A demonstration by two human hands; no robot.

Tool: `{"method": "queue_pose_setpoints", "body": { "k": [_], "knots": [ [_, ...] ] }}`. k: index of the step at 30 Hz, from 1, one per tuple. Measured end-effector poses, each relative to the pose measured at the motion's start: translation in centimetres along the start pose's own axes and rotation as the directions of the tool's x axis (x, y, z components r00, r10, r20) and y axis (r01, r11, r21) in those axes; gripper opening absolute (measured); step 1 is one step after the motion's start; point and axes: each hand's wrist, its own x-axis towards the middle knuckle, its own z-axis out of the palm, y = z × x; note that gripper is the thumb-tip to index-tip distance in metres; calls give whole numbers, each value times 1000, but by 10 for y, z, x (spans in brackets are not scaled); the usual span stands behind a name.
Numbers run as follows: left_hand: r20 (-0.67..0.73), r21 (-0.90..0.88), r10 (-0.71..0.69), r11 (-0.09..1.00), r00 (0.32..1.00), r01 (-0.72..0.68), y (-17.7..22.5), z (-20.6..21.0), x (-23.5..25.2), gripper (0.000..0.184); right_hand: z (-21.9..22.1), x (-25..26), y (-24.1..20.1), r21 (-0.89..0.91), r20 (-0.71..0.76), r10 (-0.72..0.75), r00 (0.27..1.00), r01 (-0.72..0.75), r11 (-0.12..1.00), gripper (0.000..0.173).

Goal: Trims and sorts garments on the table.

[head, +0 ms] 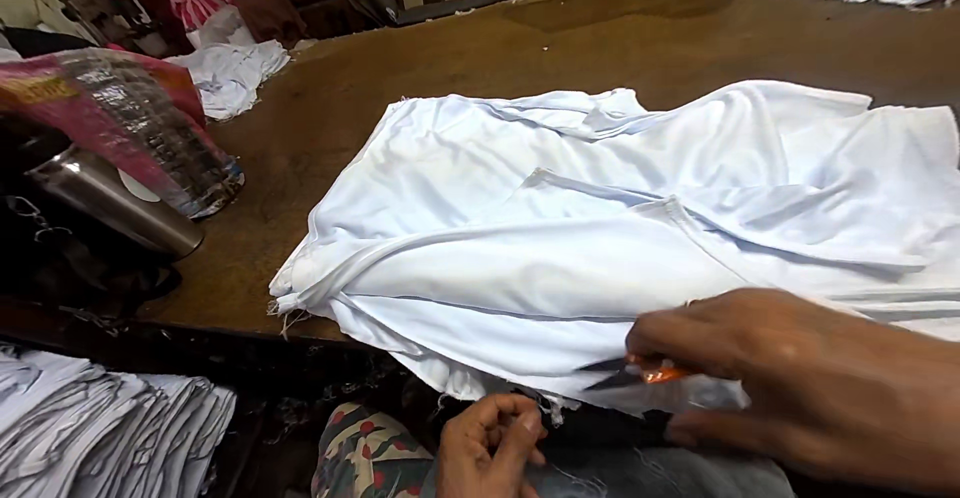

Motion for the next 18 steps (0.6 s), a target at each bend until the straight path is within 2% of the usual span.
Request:
{"method": "queue_pose_setpoints", "body": {
  "k": [3,5,9,12,14,15,16,18],
  "knots": [
    [-39,-149,-56,988,998,50,-1,5,8,15,38,-12,-8,-168,-57,-37,998,27,985,12],
    [-48,-201,-68,978,997,57,-1,8,10,15,51,-20,-4,-180,-135,-28,990,3,984,12],
    [-59,-249,-75,967,995,58,1,10,11,11,32,-20,1,19,-129,13,992,-10,1000,15],
    [-47,-261,-86,963,995,71,2,13,13,11,13,-10,10,211,41,52,998,-59,976,11],
    [-37,-269,-98,960,995,84,2,14,12,11,-2,2,19,410,119,143,982,-180,894,6],
    [-28,-273,-101,958,995,90,1,14,12,12,-10,9,25,468,65,229,971,-232,853,8],
    [-16,-288,-105,953,994,96,0,14,11,14,-18,16,30,484,-49,345,937,-279,829,9],
    [26,-356,-122,926,992,123,-4,13,11,23,-24,31,47,394,-300,520,800,-393,831,7]
  ]
}}
